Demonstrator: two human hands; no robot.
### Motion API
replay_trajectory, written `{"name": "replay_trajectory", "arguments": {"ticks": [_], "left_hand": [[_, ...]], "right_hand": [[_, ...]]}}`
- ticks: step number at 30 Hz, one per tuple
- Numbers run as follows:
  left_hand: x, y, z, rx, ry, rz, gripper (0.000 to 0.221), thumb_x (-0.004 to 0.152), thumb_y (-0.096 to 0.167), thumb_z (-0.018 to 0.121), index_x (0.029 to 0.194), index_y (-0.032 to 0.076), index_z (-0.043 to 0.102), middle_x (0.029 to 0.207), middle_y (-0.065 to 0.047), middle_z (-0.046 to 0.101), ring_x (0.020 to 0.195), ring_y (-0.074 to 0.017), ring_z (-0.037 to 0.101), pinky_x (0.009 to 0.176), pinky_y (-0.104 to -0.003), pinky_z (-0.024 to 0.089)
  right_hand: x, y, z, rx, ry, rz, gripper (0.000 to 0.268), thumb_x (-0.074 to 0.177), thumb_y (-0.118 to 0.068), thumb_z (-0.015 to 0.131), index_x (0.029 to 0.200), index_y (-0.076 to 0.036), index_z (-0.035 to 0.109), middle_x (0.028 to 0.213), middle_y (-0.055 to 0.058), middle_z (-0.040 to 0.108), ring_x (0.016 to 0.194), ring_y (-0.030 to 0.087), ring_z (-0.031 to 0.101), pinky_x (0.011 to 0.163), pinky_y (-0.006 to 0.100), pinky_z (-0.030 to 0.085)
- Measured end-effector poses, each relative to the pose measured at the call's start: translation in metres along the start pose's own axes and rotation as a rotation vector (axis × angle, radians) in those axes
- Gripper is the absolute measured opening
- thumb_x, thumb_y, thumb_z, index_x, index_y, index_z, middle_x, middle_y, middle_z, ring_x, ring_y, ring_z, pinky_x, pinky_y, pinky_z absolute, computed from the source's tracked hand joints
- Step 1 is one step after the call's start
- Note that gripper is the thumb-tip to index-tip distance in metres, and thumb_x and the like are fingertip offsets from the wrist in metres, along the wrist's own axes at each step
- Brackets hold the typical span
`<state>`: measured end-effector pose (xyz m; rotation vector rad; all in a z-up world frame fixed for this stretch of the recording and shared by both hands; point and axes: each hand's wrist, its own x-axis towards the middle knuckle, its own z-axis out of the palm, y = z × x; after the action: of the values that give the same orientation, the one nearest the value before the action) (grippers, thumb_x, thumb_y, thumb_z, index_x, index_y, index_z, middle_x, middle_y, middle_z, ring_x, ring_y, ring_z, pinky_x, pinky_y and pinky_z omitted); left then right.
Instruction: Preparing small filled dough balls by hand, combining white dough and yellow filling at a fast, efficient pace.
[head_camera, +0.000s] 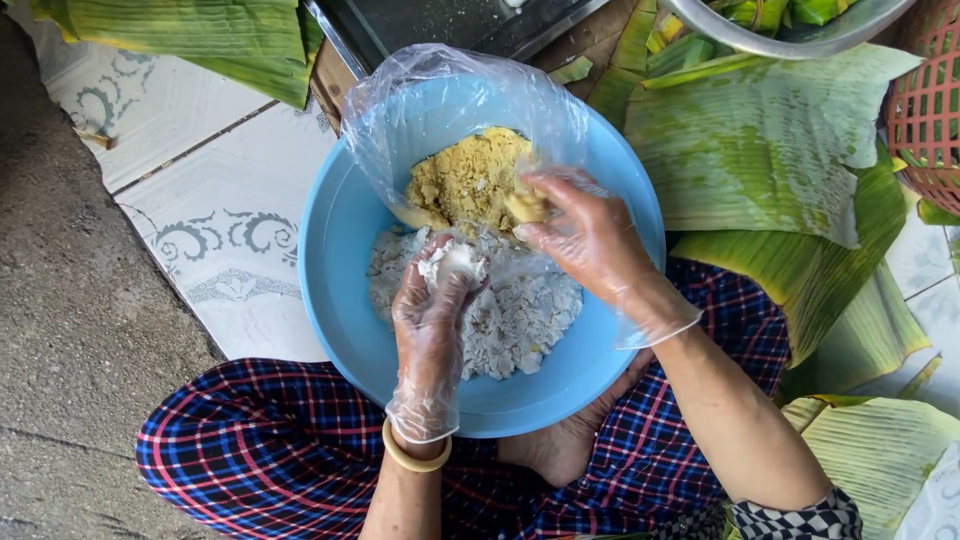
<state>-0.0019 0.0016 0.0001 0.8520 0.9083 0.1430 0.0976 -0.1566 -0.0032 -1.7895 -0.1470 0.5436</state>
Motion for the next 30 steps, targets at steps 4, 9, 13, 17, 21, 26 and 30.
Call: {"name": "replay_trajectory", "arguments": {"ticks": [4,9,13,17,21,26,30], "left_hand": [[-0.002,0.007,0.001,0.025,-0.192,-0.059,0.055,0.084,-0.002,0.069,0.138,0.002,0.058,0.106,-0.022,0.069,0.092,-0.0283,0.068,0.091,-0.040,0.062],[0.002,-0.010,-0.011,0.129,-0.291,-0.130,0.050,0.085,0.000,0.070,0.134,0.002,0.062,0.111,-0.028,0.072,0.096,-0.0333,0.071,0.092,-0.043,0.061],[0.005,-0.021,-0.023,0.176,-0.204,-0.162,0.045,0.084,0.000,0.073,0.129,0.003,0.067,0.105,-0.021,0.074,0.091,-0.0249,0.070,0.087,-0.037,0.063],[0.005,-0.016,-0.014,0.028,-0.060,-0.181,0.037,0.086,0.007,0.072,0.123,0.001,0.069,0.098,-0.015,0.068,0.087,-0.0244,0.068,0.083,-0.042,0.062],[0.010,-0.034,-0.024,0.071,-0.045,-0.203,0.036,0.080,0.003,0.078,0.116,0.002,0.073,0.089,-0.015,0.071,0.079,-0.0239,0.071,0.079,-0.040,0.065],[0.003,-0.020,-0.018,0.011,-0.003,-0.138,0.033,0.077,-0.001,0.080,0.109,-0.002,0.073,0.086,-0.018,0.071,0.075,-0.0302,0.073,0.074,-0.042,0.067],[0.015,0.010,-0.018,-0.108,0.068,-0.030,0.030,0.081,0.004,0.078,0.110,0.004,0.069,0.093,-0.016,0.069,0.087,-0.0307,0.072,0.086,-0.041,0.065]], "right_hand": [[-0.009,-0.044,0.007,-0.271,-0.051,-0.079,0.040,0.087,0.002,0.074,0.126,0.001,0.064,0.130,0.030,0.056,0.115,0.043,0.059,0.098,0.049,0.054],[-0.019,0.011,0.030,-0.160,-0.125,0.052,0.027,0.087,0.001,0.076,0.112,-0.005,0.071,0.112,0.022,0.064,0.105,0.037,0.067,0.092,0.044,0.058],[-0.027,0.029,0.045,0.097,-0.039,0.105,0.021,0.086,0.007,0.072,0.104,-0.004,0.071,0.106,0.021,0.063,0.102,0.035,0.066,0.094,0.044,0.057],[-0.033,0.012,0.035,-0.208,-0.116,-0.127,0.040,0.084,-0.005,0.079,0.122,-0.010,0.069,0.117,0.022,0.063,0.112,0.039,0.064,0.099,0.050,0.055],[-0.053,0.036,0.044,-0.362,0.029,-0.301,0.030,0.087,-0.002,0.076,0.116,-0.010,0.074,0.106,0.012,0.067,0.102,0.031,0.070,0.087,0.043,0.061],[-0.050,0.017,0.038,-0.200,0.055,-0.254,0.013,0.086,-0.001,0.077,0.097,-0.008,0.077,0.088,0.012,0.074,0.086,0.027,0.075,0.079,0.035,0.062],[-0.076,0.015,0.026,-0.346,-0.106,-0.150,0.009,0.090,-0.006,0.073,0.098,-0.008,0.076,0.097,0.018,0.073,0.093,0.038,0.075,0.077,0.046,0.064]]}}
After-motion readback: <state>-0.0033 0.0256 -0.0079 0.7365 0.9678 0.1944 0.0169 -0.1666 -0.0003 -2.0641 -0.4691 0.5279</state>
